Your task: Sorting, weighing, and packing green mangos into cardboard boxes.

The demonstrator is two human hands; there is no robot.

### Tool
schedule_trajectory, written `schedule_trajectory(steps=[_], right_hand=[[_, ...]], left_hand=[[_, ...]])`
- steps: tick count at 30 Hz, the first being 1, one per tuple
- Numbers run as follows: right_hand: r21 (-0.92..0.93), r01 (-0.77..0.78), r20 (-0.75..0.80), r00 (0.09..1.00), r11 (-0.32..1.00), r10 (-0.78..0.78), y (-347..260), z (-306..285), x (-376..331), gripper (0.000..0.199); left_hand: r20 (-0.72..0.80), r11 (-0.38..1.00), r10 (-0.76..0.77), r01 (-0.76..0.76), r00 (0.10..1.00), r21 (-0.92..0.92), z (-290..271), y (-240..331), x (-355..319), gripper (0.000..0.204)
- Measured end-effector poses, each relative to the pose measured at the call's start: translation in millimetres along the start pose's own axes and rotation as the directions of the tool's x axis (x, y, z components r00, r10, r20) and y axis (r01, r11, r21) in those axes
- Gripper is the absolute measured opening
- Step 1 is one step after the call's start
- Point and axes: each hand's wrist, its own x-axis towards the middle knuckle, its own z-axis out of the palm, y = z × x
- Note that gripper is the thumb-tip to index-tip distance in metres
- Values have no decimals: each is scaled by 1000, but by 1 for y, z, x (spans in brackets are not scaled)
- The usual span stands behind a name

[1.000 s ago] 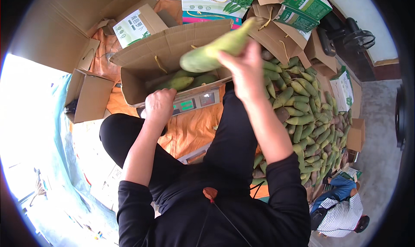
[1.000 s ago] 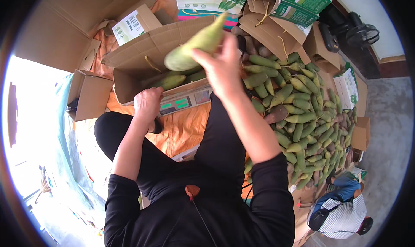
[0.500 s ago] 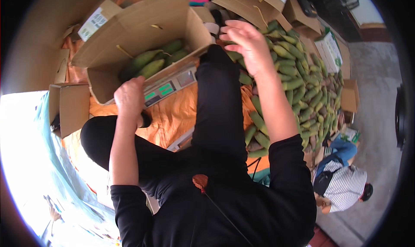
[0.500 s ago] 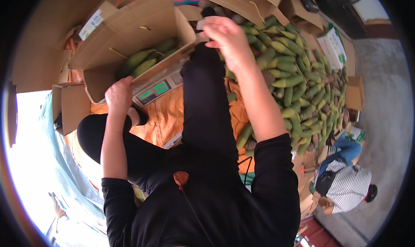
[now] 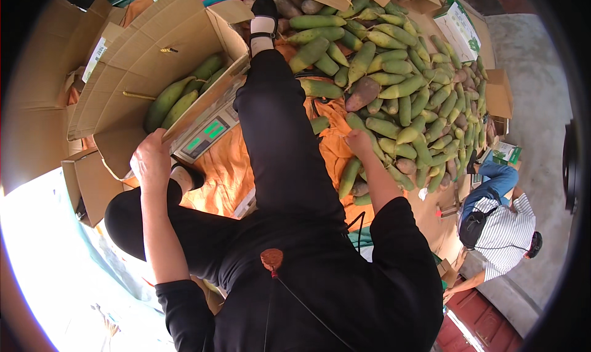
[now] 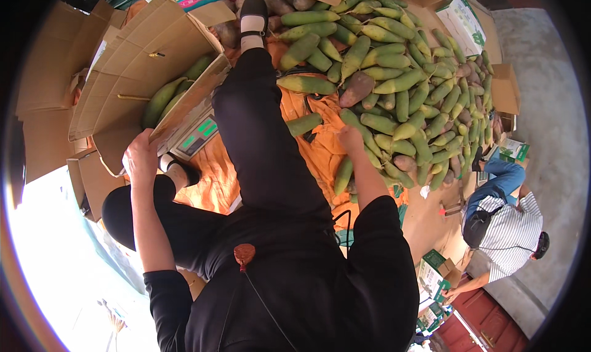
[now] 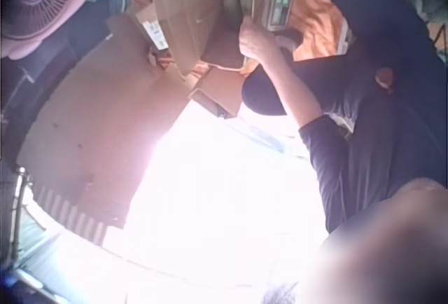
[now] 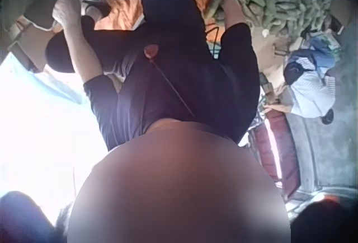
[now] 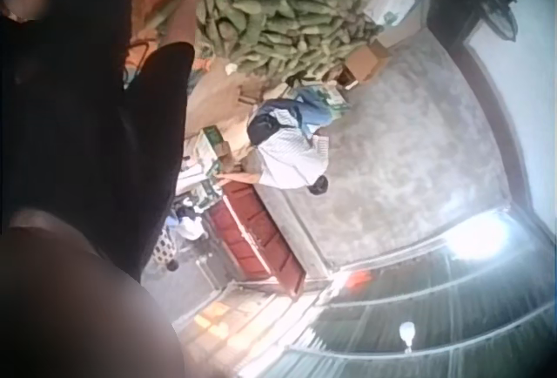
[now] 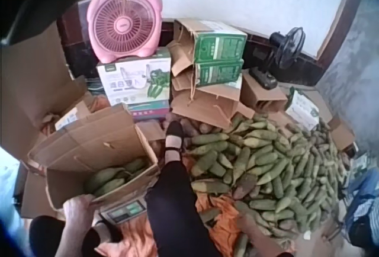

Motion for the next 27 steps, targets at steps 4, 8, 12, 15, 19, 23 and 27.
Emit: schedule_trajectory(steps=[4, 8, 12, 15, 19, 23, 27], right_hand=[[-228, 289, -53, 950, 930, -309, -1, 33, 6, 27], [-516, 448, 84, 875, 730, -477, -81, 47, 1, 49], [-590, 606, 139, 727, 534, -672, -94, 94, 22, 41], [-625, 627, 144, 679, 466, -720, -77, 101, 40, 38], [-562, 610, 129, 732, 559, -670, -89, 111, 46, 37], [-516, 562, 114, 793, 647, -598, -92, 108, 44, 37], [-479, 487, 97, 856, 730, -507, -86, 96, 42, 36]], left_hand=[[-15, 999, 15, -15, 1000, -38, 5, 4, 7, 18], [-30, 998, 24, -26, 999, -49, 5, -1, 2, 17], [-66, 996, 47, -52, 997, -71, 8, -2, 4, 15], [-86, 989, 76, -86, 993, -120, 10, 6, 10, 11], [-79, 994, 28, -37, 996, -106, 3, 3, 3, 8], [-97, 994, 53, -61, 994, -85, 5, -2, 2, 8], [-73, 992, 48, -56, 996, -117, 5, -1, 1, 9]])
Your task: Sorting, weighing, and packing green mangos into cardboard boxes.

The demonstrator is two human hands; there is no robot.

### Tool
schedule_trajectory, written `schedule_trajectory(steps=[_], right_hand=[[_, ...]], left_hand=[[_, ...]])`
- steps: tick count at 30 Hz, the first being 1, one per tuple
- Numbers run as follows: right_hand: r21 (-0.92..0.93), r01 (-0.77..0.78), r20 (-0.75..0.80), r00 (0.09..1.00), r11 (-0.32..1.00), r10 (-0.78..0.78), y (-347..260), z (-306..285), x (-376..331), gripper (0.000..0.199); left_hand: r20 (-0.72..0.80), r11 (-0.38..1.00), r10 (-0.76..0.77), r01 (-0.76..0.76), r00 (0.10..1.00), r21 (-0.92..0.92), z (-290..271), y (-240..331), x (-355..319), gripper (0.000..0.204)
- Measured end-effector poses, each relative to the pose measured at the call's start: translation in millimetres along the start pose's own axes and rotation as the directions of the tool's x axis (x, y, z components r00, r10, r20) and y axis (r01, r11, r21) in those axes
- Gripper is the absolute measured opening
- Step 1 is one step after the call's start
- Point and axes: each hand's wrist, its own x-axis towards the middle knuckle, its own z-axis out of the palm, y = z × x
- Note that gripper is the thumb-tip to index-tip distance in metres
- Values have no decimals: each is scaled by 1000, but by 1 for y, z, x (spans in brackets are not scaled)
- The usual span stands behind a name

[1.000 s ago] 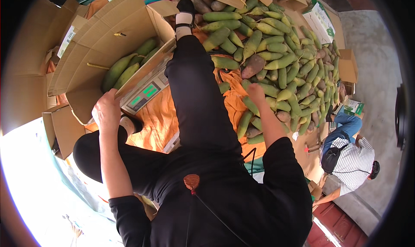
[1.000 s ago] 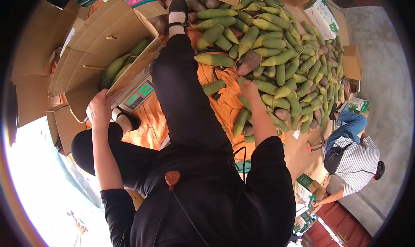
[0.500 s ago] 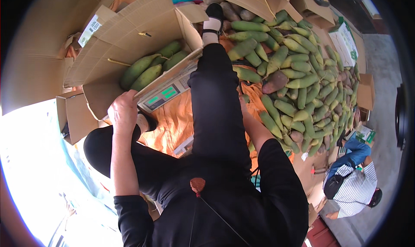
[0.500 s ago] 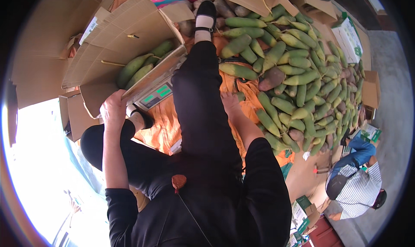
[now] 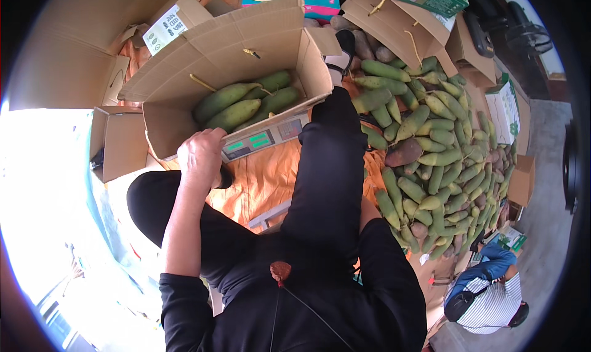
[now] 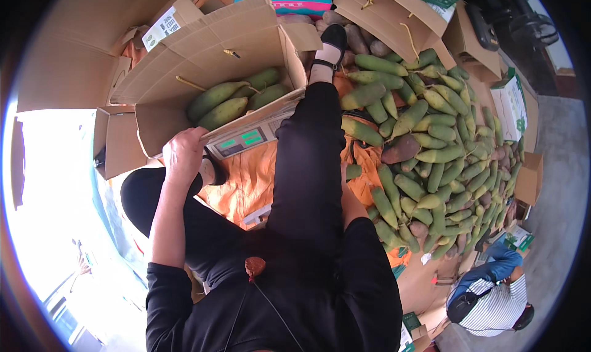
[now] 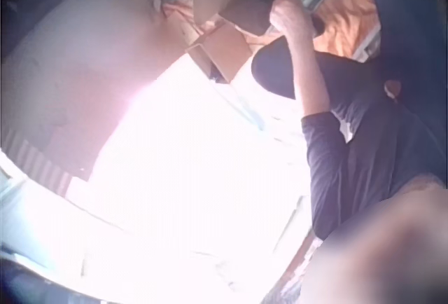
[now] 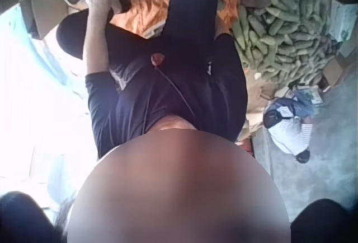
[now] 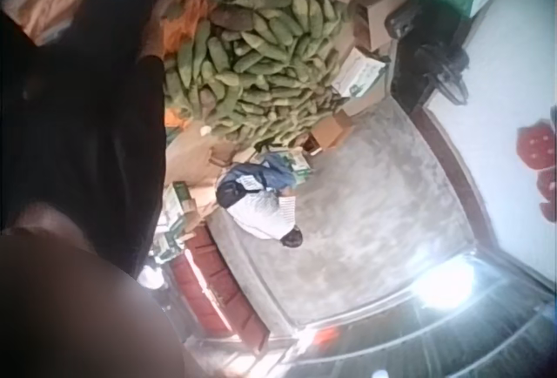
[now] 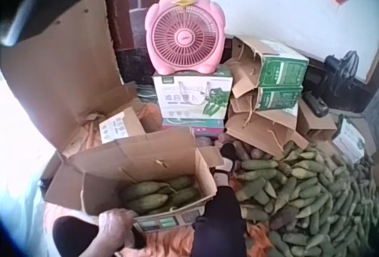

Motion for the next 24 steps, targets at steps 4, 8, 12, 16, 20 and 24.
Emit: schedule_trajectory(steps=[4, 8, 12, 16, 20, 24], right_hand=[[57, -131, 50, 991, 990, 128, 13, -12, -15, 35], [107, -260, 111, 962, 960, 248, 26, -20, -22, 35], [383, -265, -47, 951, 885, 305, 59, -62, -29, 45], [809, 24, -240, 925, 587, 293, 35, -165, -28, 58], [830, 279, -445, 853, 483, 272, -1, -275, -23, 65], [708, 607, -683, 719, 362, 129, -64, -366, -23, 68]], left_hand=[[-15, 998, 38, -38, 999, 40, 2, 3, 3, 9], [-66, 996, 70, -67, 995, 56, 5, -4, 1, 11], [-68, 996, 78, -76, 995, 42, 7, -4, 1, 10], [17, 996, 40, -42, 999, 78, 8, -8, 1, 10], [37, 994, 48, -51, 998, 93, 4, -5, 2, 11], [26, 995, 42, -44, 999, 90, 8, -8, 0, 11]])
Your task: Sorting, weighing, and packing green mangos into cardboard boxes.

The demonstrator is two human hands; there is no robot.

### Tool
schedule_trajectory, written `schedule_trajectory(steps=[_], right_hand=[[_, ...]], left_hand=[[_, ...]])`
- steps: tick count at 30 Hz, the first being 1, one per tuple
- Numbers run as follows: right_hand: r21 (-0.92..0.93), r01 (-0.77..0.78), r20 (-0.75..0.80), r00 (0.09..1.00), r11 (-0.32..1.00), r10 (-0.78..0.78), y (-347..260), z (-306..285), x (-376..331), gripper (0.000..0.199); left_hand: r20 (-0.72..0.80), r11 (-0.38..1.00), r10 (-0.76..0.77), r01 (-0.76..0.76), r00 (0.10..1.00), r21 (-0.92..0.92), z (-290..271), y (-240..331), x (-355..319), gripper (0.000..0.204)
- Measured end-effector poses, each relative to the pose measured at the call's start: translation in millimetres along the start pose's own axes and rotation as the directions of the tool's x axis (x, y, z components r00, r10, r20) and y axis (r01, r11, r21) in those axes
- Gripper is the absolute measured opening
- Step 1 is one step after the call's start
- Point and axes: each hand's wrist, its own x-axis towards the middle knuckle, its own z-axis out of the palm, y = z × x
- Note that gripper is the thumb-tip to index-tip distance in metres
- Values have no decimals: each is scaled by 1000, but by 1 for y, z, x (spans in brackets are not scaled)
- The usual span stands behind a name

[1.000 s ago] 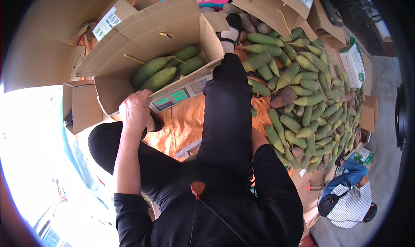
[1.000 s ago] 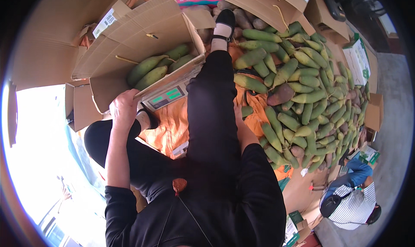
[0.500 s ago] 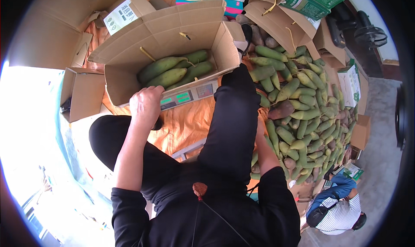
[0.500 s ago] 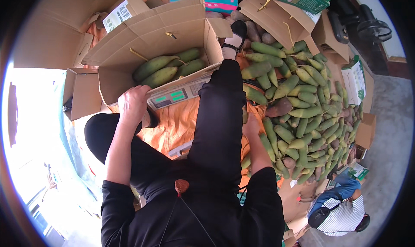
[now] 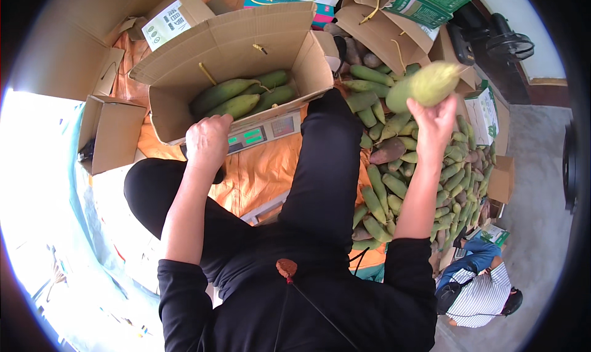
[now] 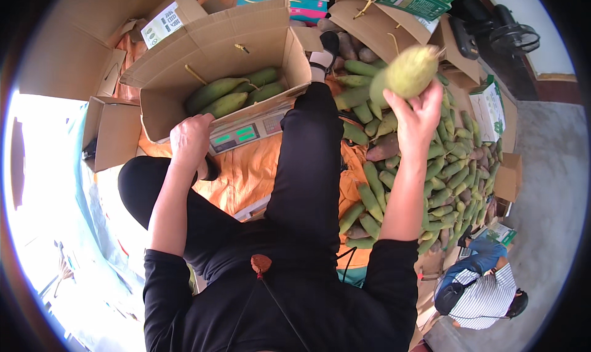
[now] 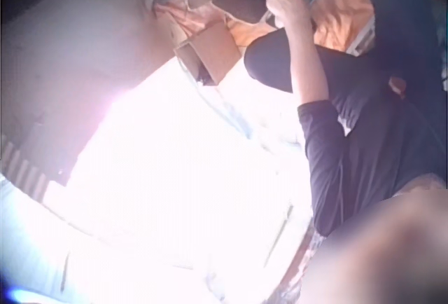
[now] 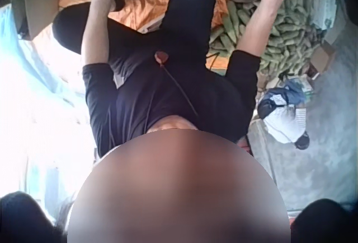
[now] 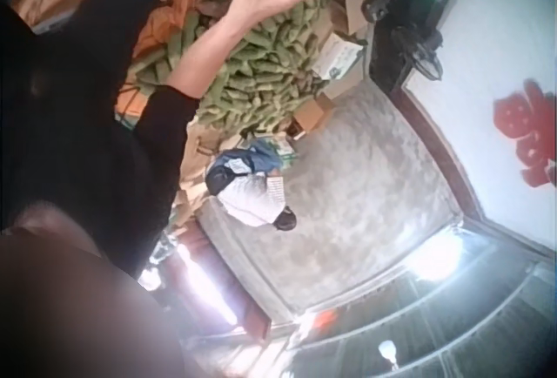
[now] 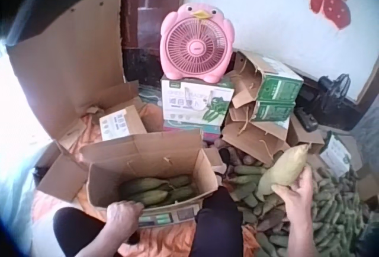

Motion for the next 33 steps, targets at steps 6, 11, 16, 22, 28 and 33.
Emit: schedule_trajectory(steps=[6, 11, 16, 22, 28, 33], right_hand=[[201, 286, 240, 913, 937, -330, -68, 84, 29, 61], [-27, 444, 468, 797, 896, -381, -45, 174, 19, 60], [-347, 590, 617, 729, 729, -297, 13, 216, 8, 59], [-290, 380, 501, 842, 878, -199, 22, 175, 17, 52], [-450, -103, 262, 934, 887, 242, 87, 34, -11, 40], [-826, -66, 218, 879, 560, 424, 224, -131, -124, 24]], left_hand=[[9, 1000, 3, -3, 1000, -15, 3, -2, 0, 9], [-11, 1000, 19, -20, 1000, -13, 2, -3, -1, 7], [43, 1000, -2, 1, 999, 17, -2, 2, 3, 8], [107, 993, -61, 49, 992, 109, -1, 4, 6, 10], [59, 993, -60, 54, 996, 103, -5, 1, 2, 5], [15, 1000, -27, 27, 1000, -10, -9, 19, 9, 11]])
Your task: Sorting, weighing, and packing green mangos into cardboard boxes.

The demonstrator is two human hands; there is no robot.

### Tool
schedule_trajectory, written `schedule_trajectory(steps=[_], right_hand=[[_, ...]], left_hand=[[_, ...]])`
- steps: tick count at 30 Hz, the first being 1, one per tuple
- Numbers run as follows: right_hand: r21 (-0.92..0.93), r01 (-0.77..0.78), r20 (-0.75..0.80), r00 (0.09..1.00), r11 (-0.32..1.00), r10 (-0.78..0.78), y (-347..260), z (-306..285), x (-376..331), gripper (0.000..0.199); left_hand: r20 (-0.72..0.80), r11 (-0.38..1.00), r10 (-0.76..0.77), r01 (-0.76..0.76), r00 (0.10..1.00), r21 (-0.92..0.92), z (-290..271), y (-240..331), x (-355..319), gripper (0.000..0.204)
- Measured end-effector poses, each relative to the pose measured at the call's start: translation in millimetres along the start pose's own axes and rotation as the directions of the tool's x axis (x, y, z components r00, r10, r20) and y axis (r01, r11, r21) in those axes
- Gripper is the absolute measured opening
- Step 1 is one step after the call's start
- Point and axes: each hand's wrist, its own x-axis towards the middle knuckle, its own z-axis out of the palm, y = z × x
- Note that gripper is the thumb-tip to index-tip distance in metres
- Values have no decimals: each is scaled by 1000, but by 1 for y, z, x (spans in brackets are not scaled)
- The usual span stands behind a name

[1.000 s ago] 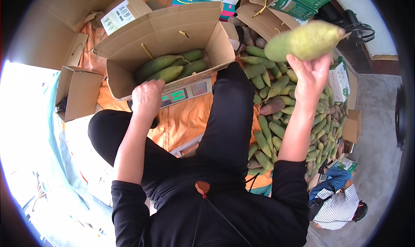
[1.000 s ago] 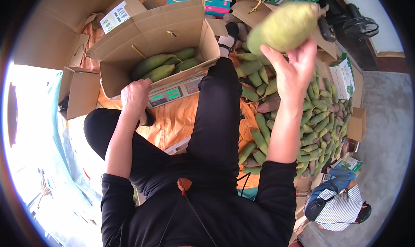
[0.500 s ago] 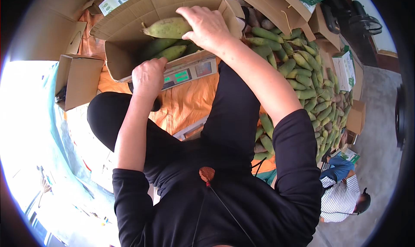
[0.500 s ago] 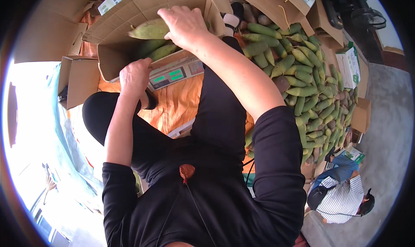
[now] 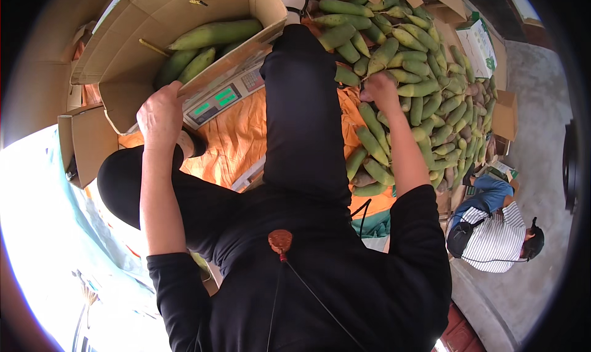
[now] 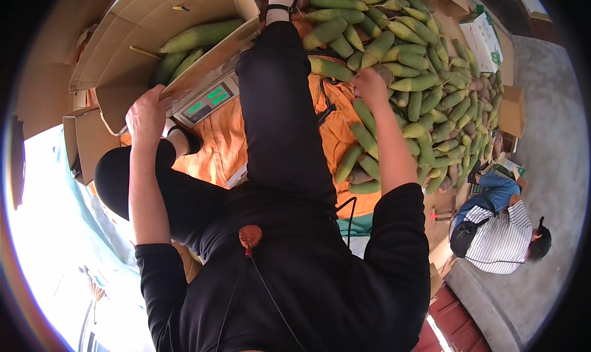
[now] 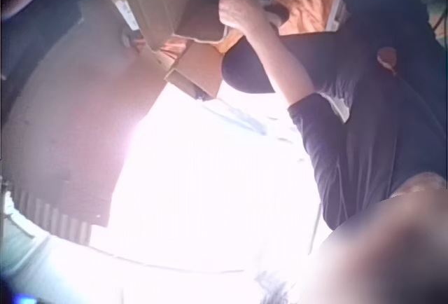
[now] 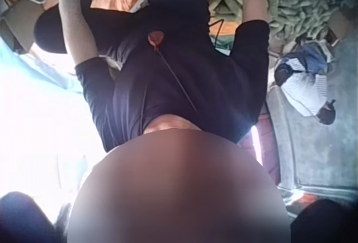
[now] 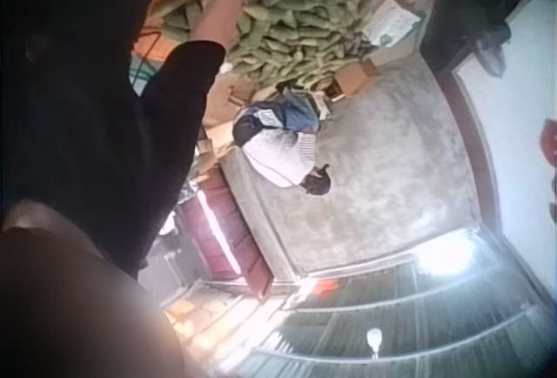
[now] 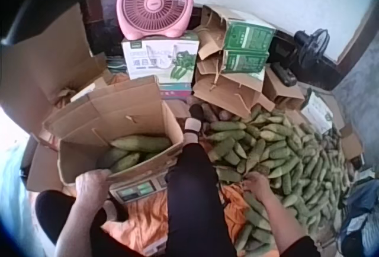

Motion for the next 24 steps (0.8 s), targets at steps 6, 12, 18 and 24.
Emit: schedule_trajectory(steps=[6, 12, 18, 24], right_hand=[[-222, -364, 129, 908, 904, 397, 79, 73, -107, 31], [-354, -664, 213, 628, 659, 748, 113, 88, -166, 79], [-486, -678, 262, 490, 552, 831, 80, 85, -179, 93], [-520, -711, 250, 403, 473, 880, 33, 62, -157, 80]], left_hand=[[9, 999, -35, 35, 999, 26, 1, -8, -5, 11], [-21, 1000, 4, -3, 1000, 28, 5, -12, -6, 13], [3, 999, -49, 49, 999, 14, 3, -13, -6, 15], [46, 997, -73, 73, 996, 1, 3, -13, -6, 16]])
